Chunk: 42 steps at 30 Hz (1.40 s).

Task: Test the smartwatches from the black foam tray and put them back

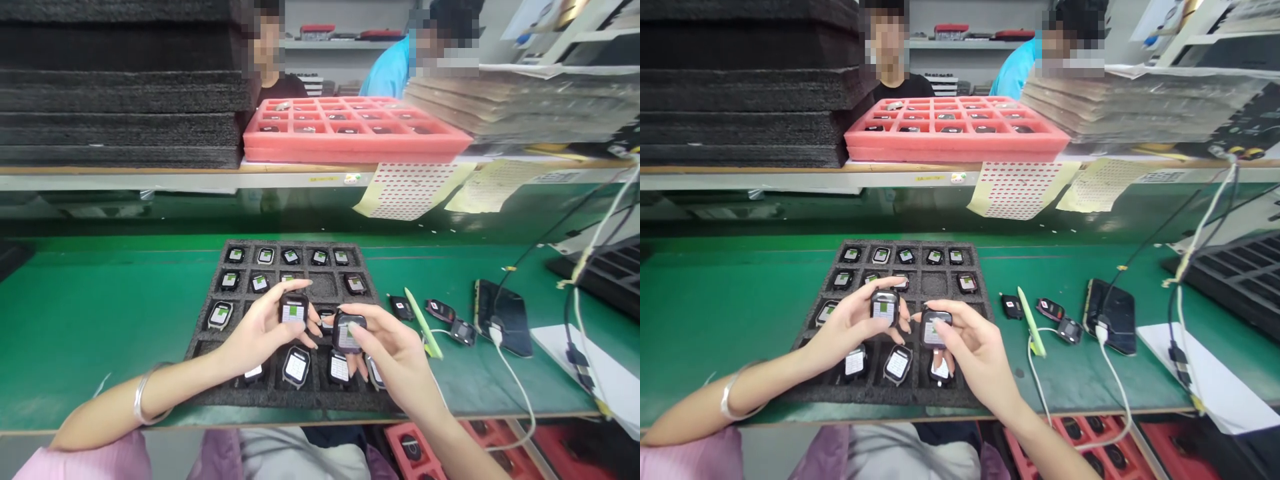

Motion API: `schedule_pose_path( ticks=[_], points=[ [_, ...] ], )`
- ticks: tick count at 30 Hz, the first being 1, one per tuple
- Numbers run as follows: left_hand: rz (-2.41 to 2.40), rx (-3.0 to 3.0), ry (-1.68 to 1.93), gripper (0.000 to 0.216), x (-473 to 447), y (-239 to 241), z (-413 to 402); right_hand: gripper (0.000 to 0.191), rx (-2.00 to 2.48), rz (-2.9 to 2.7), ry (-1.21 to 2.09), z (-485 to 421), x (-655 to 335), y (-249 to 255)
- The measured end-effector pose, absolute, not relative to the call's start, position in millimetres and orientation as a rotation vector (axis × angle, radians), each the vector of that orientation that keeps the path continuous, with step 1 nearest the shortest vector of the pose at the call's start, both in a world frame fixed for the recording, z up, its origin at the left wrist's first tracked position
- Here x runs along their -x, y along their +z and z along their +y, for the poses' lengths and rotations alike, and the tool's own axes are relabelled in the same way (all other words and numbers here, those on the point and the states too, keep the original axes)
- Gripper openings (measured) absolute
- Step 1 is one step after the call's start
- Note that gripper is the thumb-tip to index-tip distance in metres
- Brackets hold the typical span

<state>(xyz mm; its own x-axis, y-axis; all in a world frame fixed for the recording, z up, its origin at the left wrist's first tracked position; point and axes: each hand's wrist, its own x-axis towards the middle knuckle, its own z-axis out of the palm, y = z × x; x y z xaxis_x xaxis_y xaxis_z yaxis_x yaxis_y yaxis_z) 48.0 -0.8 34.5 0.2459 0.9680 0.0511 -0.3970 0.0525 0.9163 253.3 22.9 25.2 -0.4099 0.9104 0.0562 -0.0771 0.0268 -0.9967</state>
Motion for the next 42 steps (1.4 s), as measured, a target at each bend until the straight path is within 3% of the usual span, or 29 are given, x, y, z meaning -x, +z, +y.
schedule_pose_path(
  ticks=[8,16,24,27,29,32,35,39,42],
  points=[
    [0.819,-1.012,1.190,0.038,-49.6,30.5,3.9,0.042,0.750,-1.466,1.691,19.4,-257.0,28.7],
    [0.668,-0.996,1.140,0.071,-46.7,31.3,-4.6,0.044,0.810,-1.492,1.626,20.1,-252.3,29.6],
    [0.749,-0.967,1.130,0.066,-42.2,24.0,-7.8,0.056,0.821,-1.688,1.603,26.0,-254.2,31.6],
    [0.749,-0.956,1.115,0.078,-31.9,19.1,-14.6,0.059,0.831,-1.803,1.634,37.7,-239.9,29.8],
    [0.780,-0.943,1.105,0.091,-23.2,15.1,-21.8,0.058,0.907,-2.019,1.470,48.9,-226.3,23.2],
    [0.883,-0.936,1.114,0.093,-7.2,9.7,-35.3,0.051,0.942,-2.426,0.917,66.6,-206.5,8.4],
    [1.051,-1.033,1.090,0.079,15.4,5.1,-49.5,0.043,0.809,-2.664,0.569,79.5,-195.7,-2.0],
    [1.431,-1.556,0.918,0.048,53.4,-3.6,-64.7,0.050,0.797,-2.774,0.383,77.2,-197.2,2.8],
    [1.605,-1.995,0.663,0.042,75.6,-10.9,-70.2,0.026,0.784,-2.825,0.297,55.9,-201.8,12.7]
  ],
)
